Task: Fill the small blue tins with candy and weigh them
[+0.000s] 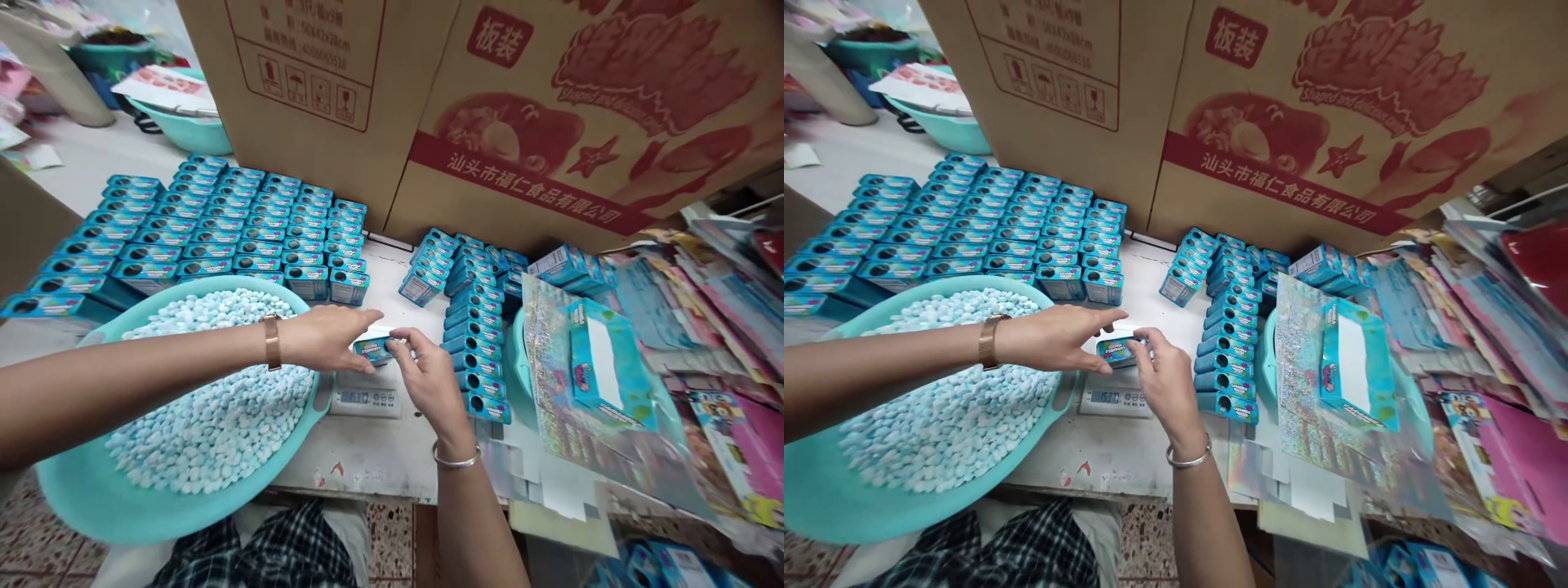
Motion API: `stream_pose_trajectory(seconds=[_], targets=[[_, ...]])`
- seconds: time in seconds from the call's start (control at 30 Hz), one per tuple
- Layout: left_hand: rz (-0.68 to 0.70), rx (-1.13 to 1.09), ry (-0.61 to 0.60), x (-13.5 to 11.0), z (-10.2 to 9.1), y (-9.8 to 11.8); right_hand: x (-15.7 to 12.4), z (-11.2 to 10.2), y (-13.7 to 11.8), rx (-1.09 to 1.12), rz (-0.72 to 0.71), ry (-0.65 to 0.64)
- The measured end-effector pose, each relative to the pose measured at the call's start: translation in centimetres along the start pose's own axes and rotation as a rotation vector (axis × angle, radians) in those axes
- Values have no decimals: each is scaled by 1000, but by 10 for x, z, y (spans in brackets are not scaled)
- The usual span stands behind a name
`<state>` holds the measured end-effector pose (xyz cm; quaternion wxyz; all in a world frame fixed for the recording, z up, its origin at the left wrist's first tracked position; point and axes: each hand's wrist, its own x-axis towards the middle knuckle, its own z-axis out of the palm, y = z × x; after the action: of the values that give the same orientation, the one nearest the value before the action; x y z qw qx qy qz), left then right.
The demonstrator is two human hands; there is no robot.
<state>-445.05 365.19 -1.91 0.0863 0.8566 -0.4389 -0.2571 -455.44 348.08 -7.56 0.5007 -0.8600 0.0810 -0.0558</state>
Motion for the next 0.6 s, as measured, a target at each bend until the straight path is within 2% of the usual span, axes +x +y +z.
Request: stream_pose_trajectory(seconds=[0.07,0.13,0.23,0.3,0.37,0.47,0.6], targets=[[-8,-11,4,-2,-1,-3,-2,-4,4,16,7,31],[-26,-10,-1,-2,-4,-6,-9,-13,12,154,38,131],[-50,11,6,0,-15,-7,-32,-28,28,539,144,298],[-45,12,26,2,-22,-4,-53,-34,41,792,227,359],[-24,10,44,6,-29,3,-76,-35,55,965,323,368],[11,29,41,12,-31,16,-110,-31,78,1113,460,369],[-4,129,-6,26,-16,29,-140,-19,101,1244,536,410]])
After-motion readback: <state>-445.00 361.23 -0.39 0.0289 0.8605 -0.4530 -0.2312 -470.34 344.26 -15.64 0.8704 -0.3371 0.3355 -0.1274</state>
